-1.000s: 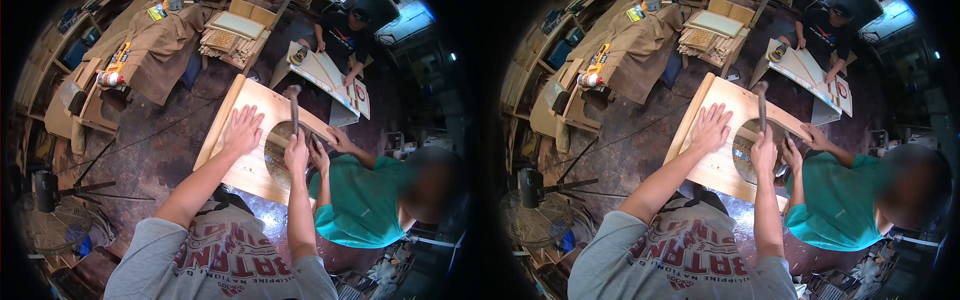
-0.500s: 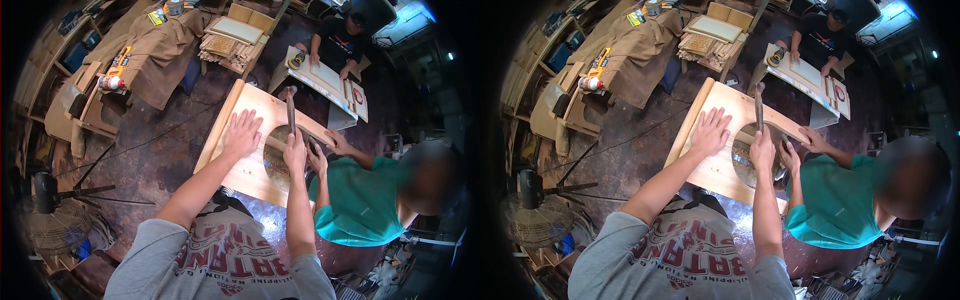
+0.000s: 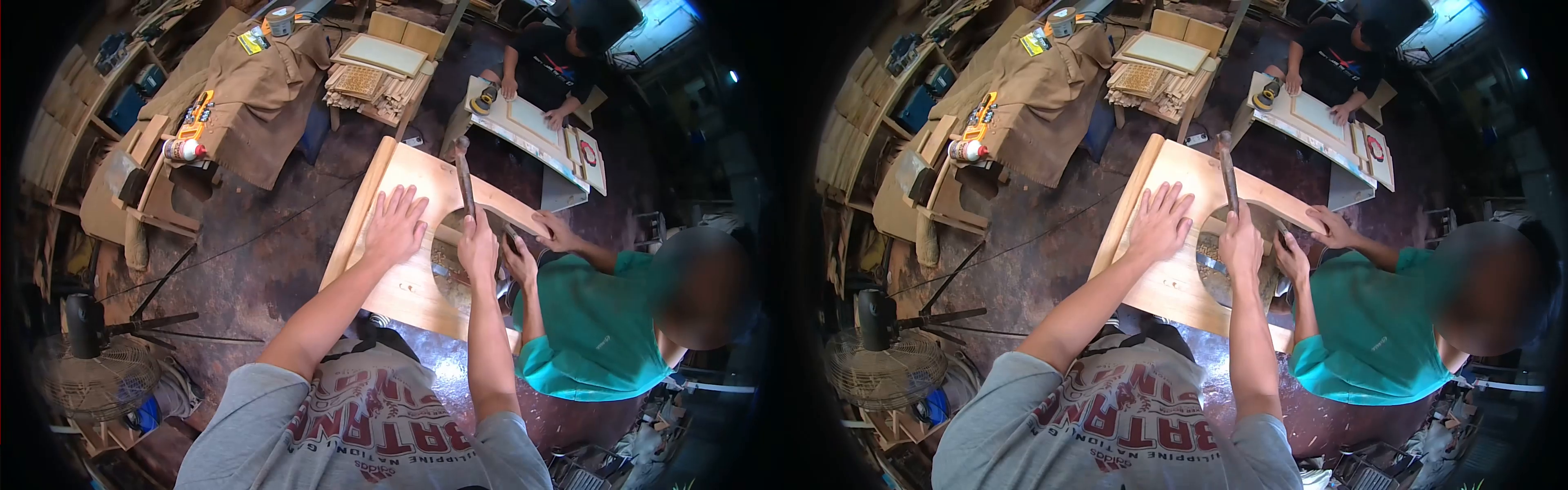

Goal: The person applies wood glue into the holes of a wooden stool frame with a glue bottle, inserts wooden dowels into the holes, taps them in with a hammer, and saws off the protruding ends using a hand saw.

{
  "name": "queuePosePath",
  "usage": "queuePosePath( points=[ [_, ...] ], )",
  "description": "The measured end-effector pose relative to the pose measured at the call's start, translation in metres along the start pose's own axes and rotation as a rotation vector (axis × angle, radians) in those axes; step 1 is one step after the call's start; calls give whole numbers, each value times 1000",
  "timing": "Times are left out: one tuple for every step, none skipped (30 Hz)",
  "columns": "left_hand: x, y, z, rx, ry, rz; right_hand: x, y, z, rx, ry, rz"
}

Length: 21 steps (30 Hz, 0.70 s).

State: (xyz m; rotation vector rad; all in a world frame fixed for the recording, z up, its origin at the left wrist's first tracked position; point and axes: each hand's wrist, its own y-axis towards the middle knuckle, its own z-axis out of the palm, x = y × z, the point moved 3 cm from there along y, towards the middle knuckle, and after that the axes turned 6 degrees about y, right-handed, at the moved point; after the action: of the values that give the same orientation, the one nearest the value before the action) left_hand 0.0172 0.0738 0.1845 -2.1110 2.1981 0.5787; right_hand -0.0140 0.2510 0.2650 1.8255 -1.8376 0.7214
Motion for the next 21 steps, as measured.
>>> queuePosePath(
  points=[
    [0,0,1,9,-11,-5,3,-3,-3,-2,3,1],
    [0,1,2,11,-9,-6,8,-9,-6,-43,42,-10],
    [0,1,2,-8,-6,0,9,-12,-7,-82,83,-19],
    [0,0,3,-23,-2,8,6,-11,-6,-79,88,-11],
    [1,0,3,-16,2,11,2,-10,-5,-39,32,-13],
    [1,0,3,-15,14,12,-1,-9,-5,-1,-24,-15],
    [-2,0,2,-14,25,15,-5,-8,-8,-4,-20,-7],
    [-3,0,2,-12,28,25,-4,-4,-13,20,-30,-1],
    [-3,1,2,-3,23,21,-2,0,-17,45,-38,3],
    [-3,1,2,6,17,10,-1,3,-18,75,-49,5],
    [-2,2,2,7,21,9,-2,0,-14,1,-1,-29],
    [-2,2,3,0,12,9,-5,2,-12,5,1,-31],
    [-2,-1,4,-4,2,8,-10,3,-9,18,-15,-23],
    [-3,-3,3,4,3,9,-15,2,-9,31,-31,-7],
    [-4,-4,1,23,-5,3,-19,10,-15,100,-54,19],
    [-4,1,-2,39,-8,9,-31,12,-24,88,-43,34],
    [-4,5,-4,46,-4,34,-44,15,-33,74,63,-34],
    [-4,6,-3,43,-3,25,-61,14,-42,65,162,-96],
    [-4,4,1,48,-9,14,-86,7,-52,83,230,-44],
    [-7,3,4,76,-18,28,-113,-4,-70,146,419,-71],
    [-8,5,2,74,-3,15,-130,-22,-97,236,590,-5]
  ],
)
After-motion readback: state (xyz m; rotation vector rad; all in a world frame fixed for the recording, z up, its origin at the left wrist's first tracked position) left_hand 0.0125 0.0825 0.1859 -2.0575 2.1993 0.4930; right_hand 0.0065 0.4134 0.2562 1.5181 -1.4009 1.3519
